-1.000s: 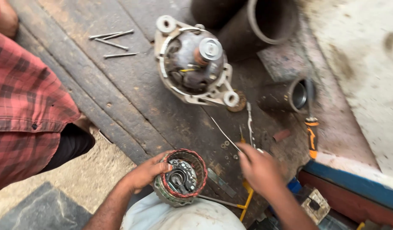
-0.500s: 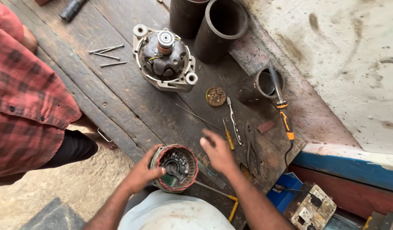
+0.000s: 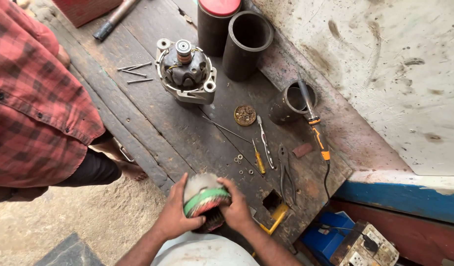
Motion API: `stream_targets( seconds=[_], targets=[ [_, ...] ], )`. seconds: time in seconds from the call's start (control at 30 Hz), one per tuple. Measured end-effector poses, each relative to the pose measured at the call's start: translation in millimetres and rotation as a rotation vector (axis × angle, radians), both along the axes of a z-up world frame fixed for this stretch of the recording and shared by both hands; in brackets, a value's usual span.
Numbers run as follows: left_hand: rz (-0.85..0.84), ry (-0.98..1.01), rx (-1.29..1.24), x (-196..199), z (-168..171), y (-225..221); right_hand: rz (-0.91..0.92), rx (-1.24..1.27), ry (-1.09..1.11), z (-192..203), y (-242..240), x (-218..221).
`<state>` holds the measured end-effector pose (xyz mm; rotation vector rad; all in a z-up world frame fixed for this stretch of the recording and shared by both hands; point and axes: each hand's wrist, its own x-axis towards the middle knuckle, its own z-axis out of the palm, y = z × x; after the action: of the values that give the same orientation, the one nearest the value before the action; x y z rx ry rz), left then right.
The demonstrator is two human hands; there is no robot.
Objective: Disassembling and inspecting the internal components of a vehicle alternator.
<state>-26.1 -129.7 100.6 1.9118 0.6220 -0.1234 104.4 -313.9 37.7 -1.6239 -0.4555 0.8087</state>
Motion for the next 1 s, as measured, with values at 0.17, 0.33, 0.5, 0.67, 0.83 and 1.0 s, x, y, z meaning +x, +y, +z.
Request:
stream_targets(
  seconds=[0.17,0.33,0.5,0.67,0.83,1.0],
  targets=[
    [0.116,-0.001,-0.012,-36.3,-23.0,-8.4,0.111,-0.162,-0.357,12.3,1.8,-10.9],
    [0.307,-0.047,-0.304,-54.9,-38.1,3.8,0.262,0.01,0.159,5.2,15.4,1.7],
    [0.304,-0.055,-0.391,-79.3,-40.8,4.1,0.437,-0.049,-0.068,9.3,24.3,-9.9],
    [0.188,-0.065,-0.016,-73.9,-34.4,6.1,0.402,-0.019,-0.02,13.1,27.8,-11.8],
    [0.174,0.133,-0.018,-55.7,-9.1,19.6,0.362,-0.007,-0.013,5.9,34.1,-15.0],
    [0.221,0.172,-0.057,-59.8,-14.3,19.7,0.321,0.016,0.084,8.4,40.2,-12.2]
  ],
)
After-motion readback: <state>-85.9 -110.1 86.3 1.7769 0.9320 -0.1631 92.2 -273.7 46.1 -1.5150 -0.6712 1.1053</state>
